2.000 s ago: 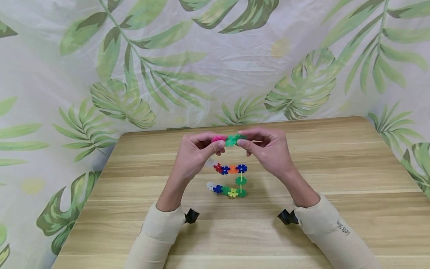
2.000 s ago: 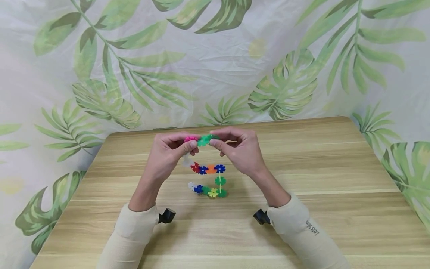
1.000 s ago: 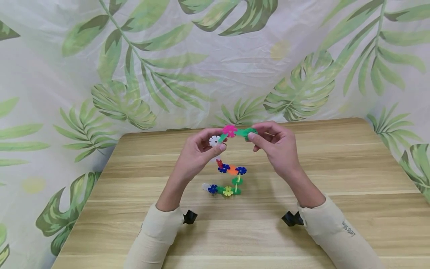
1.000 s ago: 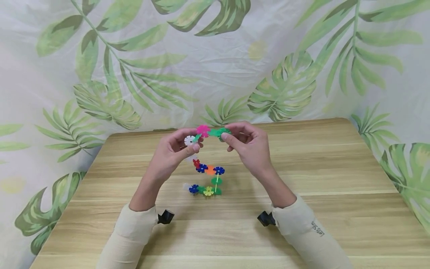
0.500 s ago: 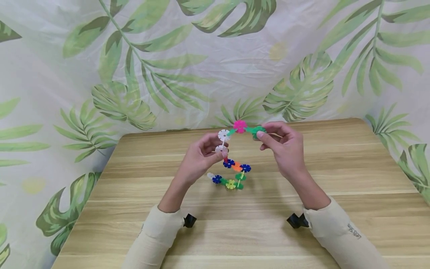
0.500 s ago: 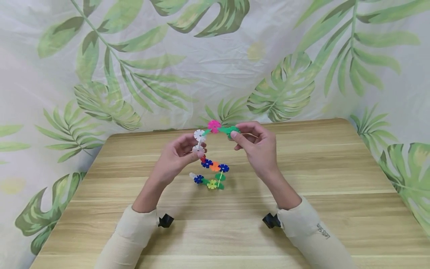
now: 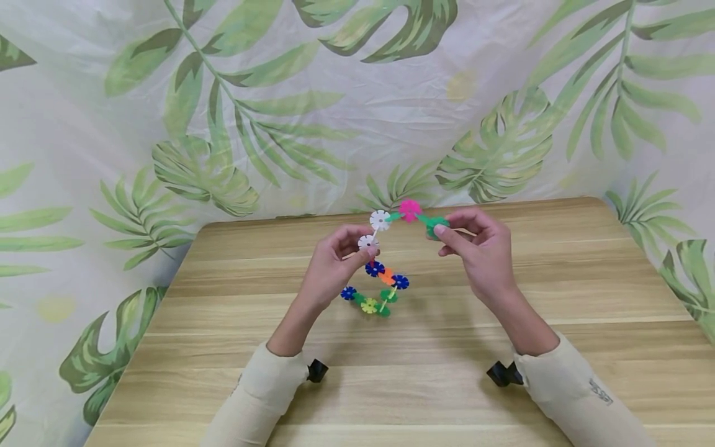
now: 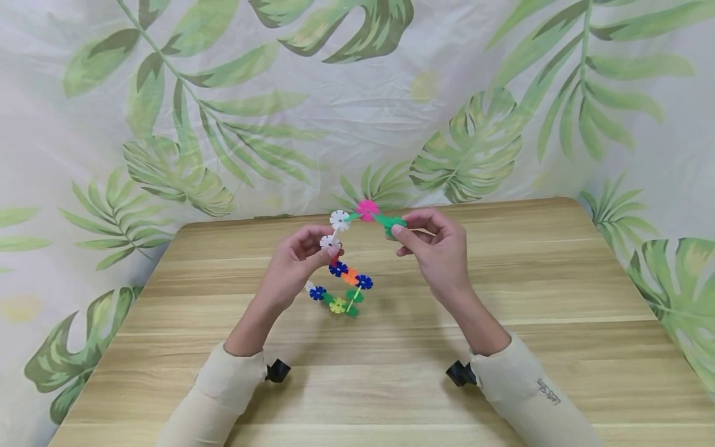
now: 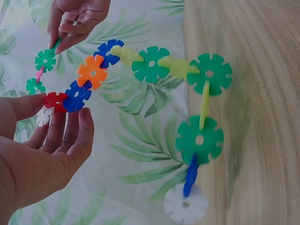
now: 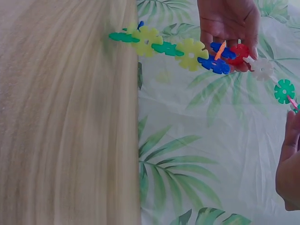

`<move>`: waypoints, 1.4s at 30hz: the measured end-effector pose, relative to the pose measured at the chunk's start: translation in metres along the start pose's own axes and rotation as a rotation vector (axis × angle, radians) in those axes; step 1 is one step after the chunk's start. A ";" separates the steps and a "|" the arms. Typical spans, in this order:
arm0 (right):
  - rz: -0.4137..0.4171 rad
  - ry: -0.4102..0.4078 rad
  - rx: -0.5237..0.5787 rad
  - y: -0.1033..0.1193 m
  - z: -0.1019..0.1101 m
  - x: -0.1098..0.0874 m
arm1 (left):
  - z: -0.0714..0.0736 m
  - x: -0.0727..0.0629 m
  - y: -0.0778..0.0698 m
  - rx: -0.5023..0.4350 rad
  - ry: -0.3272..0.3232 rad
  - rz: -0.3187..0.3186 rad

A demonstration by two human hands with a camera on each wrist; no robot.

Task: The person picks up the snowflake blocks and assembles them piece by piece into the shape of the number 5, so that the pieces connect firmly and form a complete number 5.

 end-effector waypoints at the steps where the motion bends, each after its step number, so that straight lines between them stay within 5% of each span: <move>1: -0.005 0.002 -0.002 -0.001 0.001 -0.001 | 0.000 0.000 0.000 0.007 -0.004 -0.003; 11: -0.059 0.045 -0.091 -0.005 0.009 -0.007 | 0.001 0.003 -0.002 0.026 -0.027 -0.056; 20: -0.152 0.178 -0.400 -0.006 0.019 -0.017 | 0.003 0.003 -0.002 0.084 -0.020 -0.086; 29: -0.235 0.349 -0.547 -0.012 0.028 -0.024 | 0.001 0.006 0.003 0.162 0.067 -0.043; 42: -0.187 0.439 -0.744 -0.002 0.024 -0.012 | -0.010 0.014 0.005 0.305 0.211 -0.042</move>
Point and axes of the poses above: each hand's wrist, its own x-axis towards the middle knuckle, its own z-axis out of the back of the hand, y = z × x, the point moved 5 cm from there along x, towards the middle knuckle
